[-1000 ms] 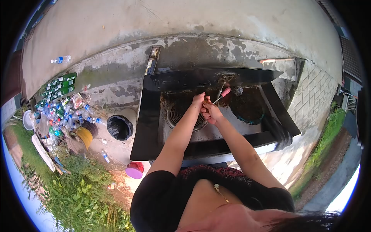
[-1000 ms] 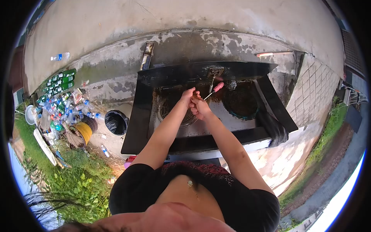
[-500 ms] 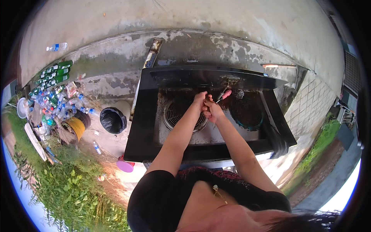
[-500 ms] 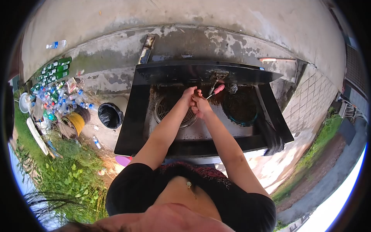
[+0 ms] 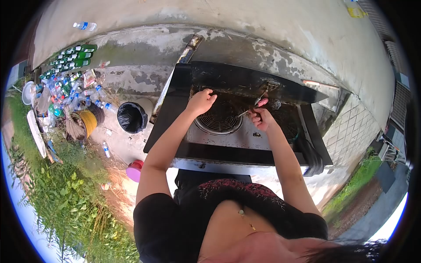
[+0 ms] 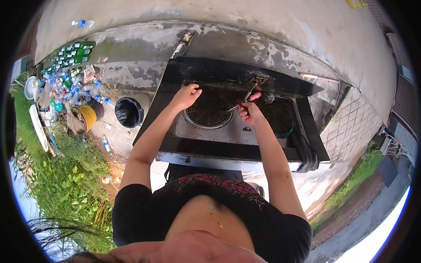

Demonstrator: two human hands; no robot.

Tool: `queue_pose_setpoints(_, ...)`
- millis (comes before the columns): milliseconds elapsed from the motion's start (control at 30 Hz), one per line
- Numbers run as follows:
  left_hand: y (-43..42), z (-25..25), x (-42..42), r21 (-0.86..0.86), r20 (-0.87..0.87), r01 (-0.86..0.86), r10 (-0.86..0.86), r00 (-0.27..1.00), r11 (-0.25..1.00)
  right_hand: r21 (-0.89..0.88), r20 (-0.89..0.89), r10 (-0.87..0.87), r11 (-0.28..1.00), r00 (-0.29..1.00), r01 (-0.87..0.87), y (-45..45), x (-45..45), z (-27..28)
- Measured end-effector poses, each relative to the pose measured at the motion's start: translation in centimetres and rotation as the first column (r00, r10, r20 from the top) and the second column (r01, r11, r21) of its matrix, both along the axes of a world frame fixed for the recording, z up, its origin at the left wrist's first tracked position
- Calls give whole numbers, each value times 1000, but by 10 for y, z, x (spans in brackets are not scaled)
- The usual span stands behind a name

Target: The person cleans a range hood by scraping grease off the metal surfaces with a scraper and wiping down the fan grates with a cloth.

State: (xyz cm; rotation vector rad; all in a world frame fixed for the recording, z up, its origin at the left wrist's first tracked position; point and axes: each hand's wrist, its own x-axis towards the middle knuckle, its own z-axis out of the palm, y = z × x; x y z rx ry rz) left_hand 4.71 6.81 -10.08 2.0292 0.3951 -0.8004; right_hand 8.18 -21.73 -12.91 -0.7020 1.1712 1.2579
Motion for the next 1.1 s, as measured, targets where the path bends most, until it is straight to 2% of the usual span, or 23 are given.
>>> queue_pose_setpoints(100,66,69,-52,257,209,-248,197,958,934,20,179,44,999,983,-49,-5,-16,29)
queue_pose_setpoints(167,99,99,-101,446,415,-398,209,886,802,-171,273,261,960,926,-220,0,-23,48)
queue_pose_setpoints(233,114,109,-156,497,518,-578,313,796,647,-307,389,503,861,772,-406,2,-26,58)
queue_pose_setpoints(300,107,114,-198,422,546,-722,481,685,549,-483,419,769,638,482,-599,4,-22,63)
queue_pose_setpoints(333,100,109,-217,287,537,-795,597,596,535,-566,408,861,499,302,-657,4,-21,62)
queue_pose_setpoints(367,90,104,-229,122,499,-854,712,494,506,-606,437,885,422,161,-675,1,-19,58)
queue_pose_setpoints(433,66,91,-240,-116,531,-893,787,314,435,-693,479,868,284,-129,-662,0,-9,49)
queue_pose_setpoints(500,53,76,-242,2,689,-859,621,373,512,-872,423,755,187,-502,-453,3,-6,58)
queue_pose_setpoints(533,50,76,-238,68,734,-833,538,414,549,-936,339,680,172,-651,-308,2,-1,71)
queue_pose_setpoints(567,46,76,-231,132,773,-800,445,453,585,-922,379,671,218,-636,-320,4,2,87)
queue_pose_setpoints(633,39,70,-225,84,798,-821,455,394,565,-896,443,674,319,-591,-308,8,0,127)
queue_pose_setpoints(667,39,66,-223,57,804,-824,464,373,564,-881,469,646,385,-602,-274,3,-2,140)
queue_pose_setpoints(700,38,68,-221,98,783,-829,472,406,551,-866,482,624,446,-614,-226,-4,-5,154)
queue_pose_setpoints(767,37,63,-216,41,801,-818,471,370,573,-852,457,621,510,-637,-114,-12,-14,185)
queue_pose_setpoints(800,38,64,-217,31,720,-832,565,403,553,-862,454,655,494,-604,-113,-20,-21,196)
queue_pose_setpoints(833,46,49,-222,70,812,-787,424,402,613,-870,428,689,490,-586,-59,-25,-29,205)
queue_pose_setpoints(933,43,53,-221,19,785,-747,453,423,665,-838,379,748,528,-545,141,-39,-66,203)
queue_pose_setpoints(967,52,44,-226,74,809,-725,384,445,685,-802,366,755,553,-544,226,-43,-79,193)
queue_pose_setpoints(1033,54,44,-229,138,809,-700,328,488,701,-790,395,790,553,-468,267,-47,-109,193)
queue_pose_setpoints(1100,65,31,-232,72,818,-687,352,456,723,-736,299,833,512,-466,443,-49,-133,182)
